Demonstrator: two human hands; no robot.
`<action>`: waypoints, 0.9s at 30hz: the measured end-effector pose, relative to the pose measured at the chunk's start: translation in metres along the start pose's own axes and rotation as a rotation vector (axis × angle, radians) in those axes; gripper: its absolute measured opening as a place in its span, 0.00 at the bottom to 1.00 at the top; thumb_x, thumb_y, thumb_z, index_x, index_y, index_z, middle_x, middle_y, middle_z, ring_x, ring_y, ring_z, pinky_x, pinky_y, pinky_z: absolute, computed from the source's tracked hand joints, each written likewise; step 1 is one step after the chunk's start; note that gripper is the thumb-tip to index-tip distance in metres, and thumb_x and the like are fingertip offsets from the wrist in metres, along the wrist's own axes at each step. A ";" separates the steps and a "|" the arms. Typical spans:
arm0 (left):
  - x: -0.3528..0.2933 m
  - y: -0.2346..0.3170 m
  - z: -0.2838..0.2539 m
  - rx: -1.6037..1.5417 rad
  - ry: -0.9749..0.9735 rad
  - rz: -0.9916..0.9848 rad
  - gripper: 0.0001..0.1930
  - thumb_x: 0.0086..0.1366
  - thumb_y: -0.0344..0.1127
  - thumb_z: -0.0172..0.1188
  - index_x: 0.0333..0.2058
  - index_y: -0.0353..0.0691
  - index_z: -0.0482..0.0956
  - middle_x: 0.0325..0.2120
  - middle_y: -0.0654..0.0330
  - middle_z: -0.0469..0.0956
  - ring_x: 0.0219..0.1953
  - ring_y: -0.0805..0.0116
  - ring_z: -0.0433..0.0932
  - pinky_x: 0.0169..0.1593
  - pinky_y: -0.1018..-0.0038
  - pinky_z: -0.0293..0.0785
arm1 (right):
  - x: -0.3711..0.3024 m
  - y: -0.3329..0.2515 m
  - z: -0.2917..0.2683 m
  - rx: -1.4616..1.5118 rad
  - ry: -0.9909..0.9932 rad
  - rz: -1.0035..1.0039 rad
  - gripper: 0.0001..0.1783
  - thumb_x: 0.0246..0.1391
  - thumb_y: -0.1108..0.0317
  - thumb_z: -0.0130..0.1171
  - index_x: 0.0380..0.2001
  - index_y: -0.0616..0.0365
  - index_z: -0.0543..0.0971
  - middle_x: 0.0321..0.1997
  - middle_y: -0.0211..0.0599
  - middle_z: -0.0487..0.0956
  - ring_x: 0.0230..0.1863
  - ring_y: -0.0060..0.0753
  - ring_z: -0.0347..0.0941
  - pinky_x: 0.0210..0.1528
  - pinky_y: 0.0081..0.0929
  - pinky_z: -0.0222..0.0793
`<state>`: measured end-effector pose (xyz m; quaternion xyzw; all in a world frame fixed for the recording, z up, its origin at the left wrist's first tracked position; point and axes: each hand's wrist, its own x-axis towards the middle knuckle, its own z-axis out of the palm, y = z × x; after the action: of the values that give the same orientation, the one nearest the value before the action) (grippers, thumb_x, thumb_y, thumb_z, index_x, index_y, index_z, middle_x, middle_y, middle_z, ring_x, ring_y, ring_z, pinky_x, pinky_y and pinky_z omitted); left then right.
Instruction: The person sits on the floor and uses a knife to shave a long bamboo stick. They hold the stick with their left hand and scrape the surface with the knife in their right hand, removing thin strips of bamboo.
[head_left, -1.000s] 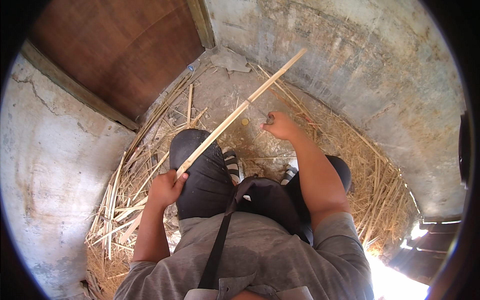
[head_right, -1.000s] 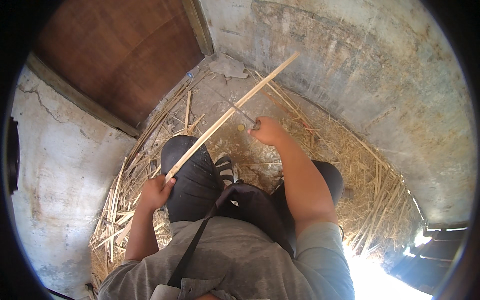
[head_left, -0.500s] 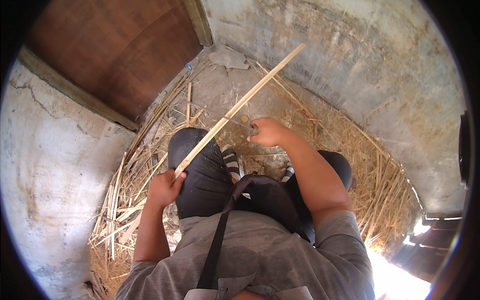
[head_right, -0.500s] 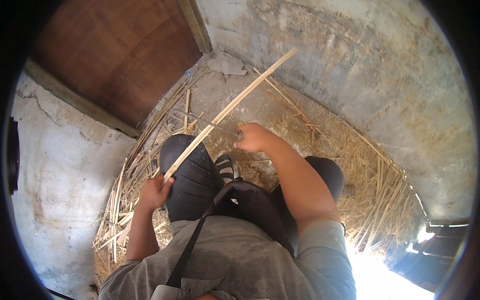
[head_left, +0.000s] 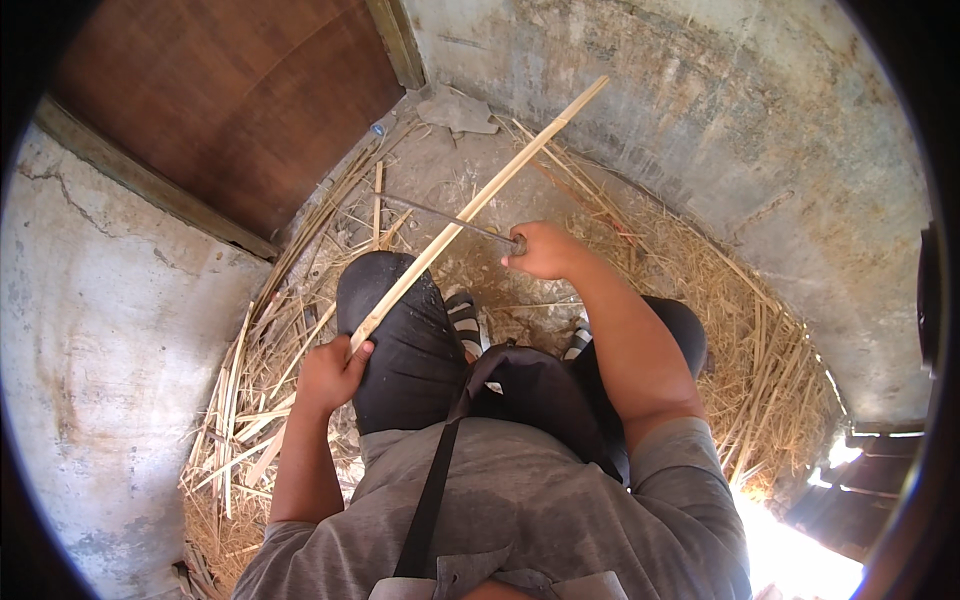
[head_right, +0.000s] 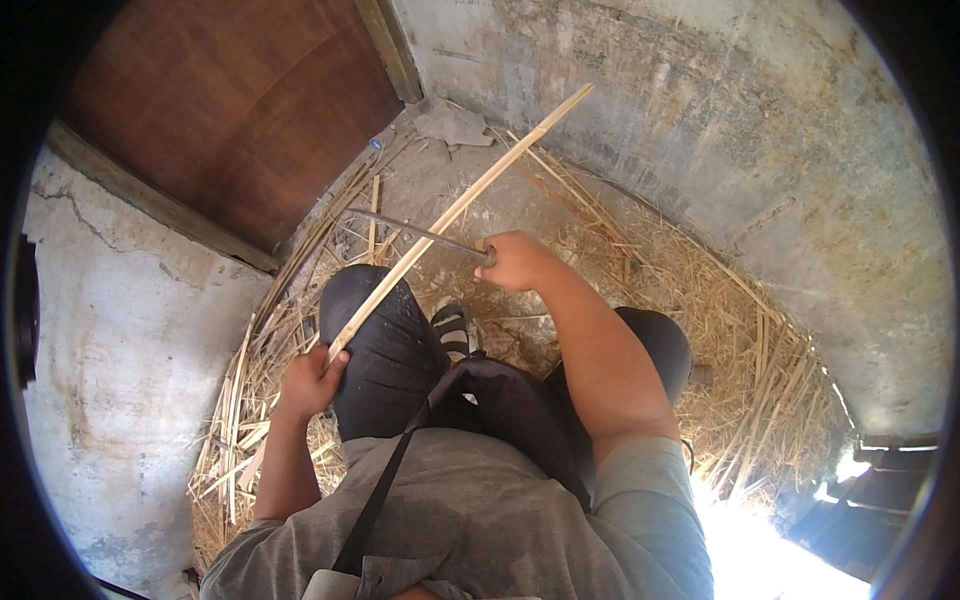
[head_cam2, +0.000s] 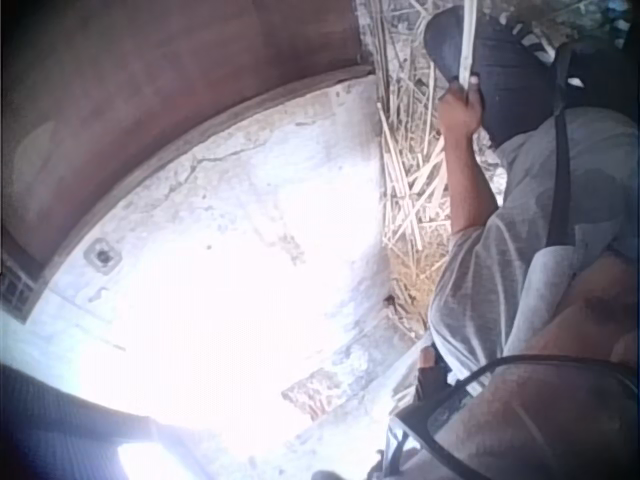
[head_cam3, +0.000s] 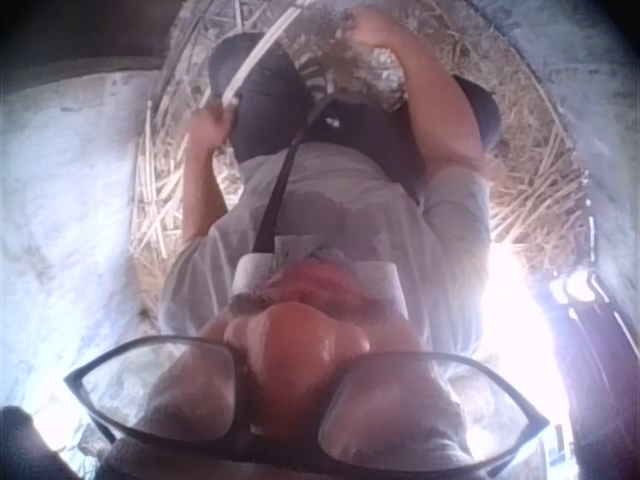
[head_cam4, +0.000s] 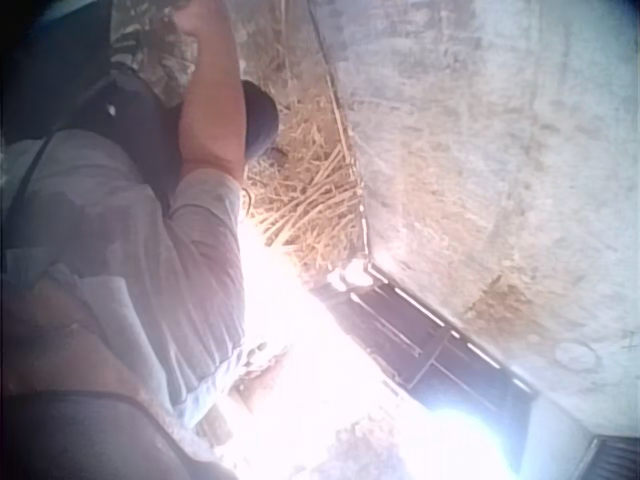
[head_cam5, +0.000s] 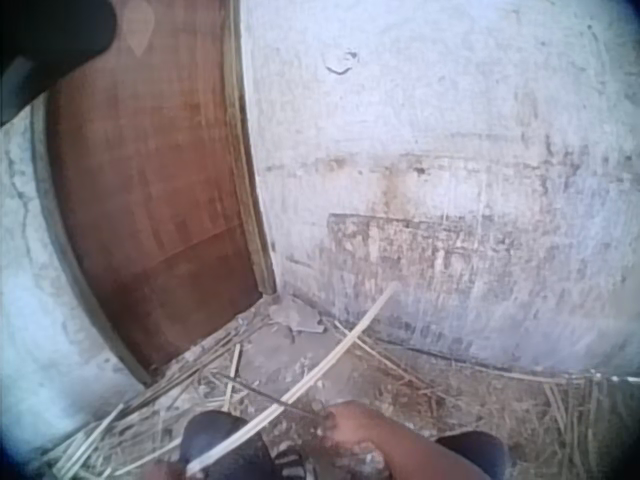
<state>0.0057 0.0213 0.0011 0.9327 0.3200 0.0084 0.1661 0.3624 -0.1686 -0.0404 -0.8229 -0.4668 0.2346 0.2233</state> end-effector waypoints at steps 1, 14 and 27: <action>0.000 0.000 0.000 -0.001 0.005 0.003 0.29 0.70 0.58 0.57 0.24 0.34 0.72 0.19 0.39 0.76 0.28 0.33 0.78 0.32 0.48 0.72 | 0.001 0.000 0.000 -0.011 -0.009 0.007 0.30 0.50 0.49 0.69 0.49 0.62 0.82 0.47 0.55 0.83 0.51 0.57 0.79 0.55 0.44 0.74; 0.002 -0.005 0.002 -0.012 -0.017 0.004 0.30 0.70 0.59 0.57 0.24 0.35 0.71 0.18 0.40 0.76 0.26 0.34 0.78 0.30 0.49 0.71 | -0.004 -0.023 0.013 -0.065 -0.126 -0.128 0.27 0.52 0.53 0.67 0.51 0.58 0.82 0.48 0.54 0.82 0.53 0.57 0.78 0.56 0.45 0.73; 0.003 -0.001 0.003 -0.015 0.008 0.024 0.29 0.70 0.58 0.57 0.24 0.35 0.72 0.18 0.40 0.76 0.27 0.34 0.78 0.31 0.48 0.71 | 0.001 0.033 -0.014 -0.002 0.150 0.187 0.33 0.52 0.48 0.67 0.54 0.61 0.80 0.54 0.53 0.81 0.56 0.57 0.77 0.59 0.44 0.72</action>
<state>0.0074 0.0232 -0.0023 0.9352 0.3095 0.0167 0.1715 0.3933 -0.1855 -0.0486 -0.8783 -0.3702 0.1916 0.2341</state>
